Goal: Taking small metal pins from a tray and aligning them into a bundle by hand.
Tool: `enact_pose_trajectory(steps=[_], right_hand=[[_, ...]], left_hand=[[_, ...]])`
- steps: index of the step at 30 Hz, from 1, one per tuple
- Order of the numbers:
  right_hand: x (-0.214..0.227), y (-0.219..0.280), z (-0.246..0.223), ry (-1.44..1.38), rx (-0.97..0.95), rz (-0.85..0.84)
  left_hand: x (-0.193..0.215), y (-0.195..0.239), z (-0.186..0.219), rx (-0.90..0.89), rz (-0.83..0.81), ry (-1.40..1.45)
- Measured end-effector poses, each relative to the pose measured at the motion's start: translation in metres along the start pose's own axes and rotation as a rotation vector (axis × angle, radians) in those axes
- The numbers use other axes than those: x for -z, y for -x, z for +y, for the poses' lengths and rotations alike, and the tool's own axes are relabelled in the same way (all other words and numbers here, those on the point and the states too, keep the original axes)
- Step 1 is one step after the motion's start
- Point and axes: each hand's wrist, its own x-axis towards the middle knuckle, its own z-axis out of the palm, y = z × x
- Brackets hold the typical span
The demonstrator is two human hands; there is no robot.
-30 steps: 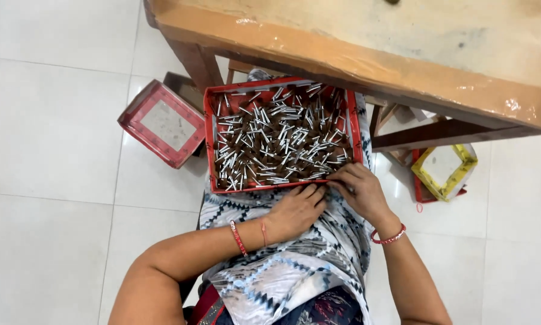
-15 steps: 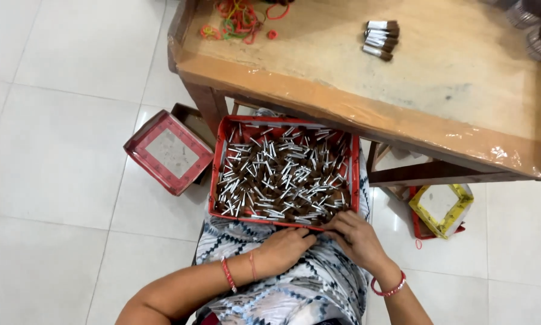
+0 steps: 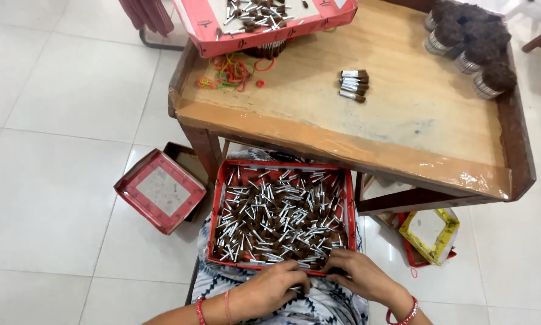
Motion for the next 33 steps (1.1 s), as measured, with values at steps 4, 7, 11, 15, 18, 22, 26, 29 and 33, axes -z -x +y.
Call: enact_pose_trajectory(steps=[4, 7, 11, 15, 18, 22, 26, 29, 33], right_hand=[[0.066, -0.024, -0.031, 0.091, 0.017, -0.066], [0.127, -0.065, -0.037, 0.332, 0.280, 0.416], [0.211, -0.143, -0.004, 0.672, 0.230, 0.750], [0.255, -0.203, 0.048, 0.702, 0.152, 0.626], [0.259, -0.219, 0.043, 0.673, -0.148, 0.485], [0.253, -0.230, 0.057, 0.817, -0.184, 0.498], [0.249, -0.243, 0.092, 0.779, -0.145, 0.545], [0.244, -0.241, 0.110, 0.731, -0.127, 0.570], [0.226, -0.194, 0.068, -0.118, -0.198, 0.699]], left_hand=[[0.020, -0.014, -0.017, -0.008, 0.032, 0.018], [0.033, -0.031, -0.019, 0.008, 0.198, -0.180], [0.045, -0.047, -0.009, -0.065, 0.378, -0.377], [0.046, -0.045, -0.021, 0.038, 0.321, -0.298], [0.044, -0.037, -0.034, 0.006, 0.306, -0.277], [0.042, -0.032, -0.041, 0.034, 0.300, -0.280], [0.031, -0.034, -0.038, 0.017, 0.287, -0.261], [0.026, -0.032, -0.032, -0.035, 0.279, -0.273], [0.033, -0.022, -0.028, -0.102, 0.296, -0.267]])
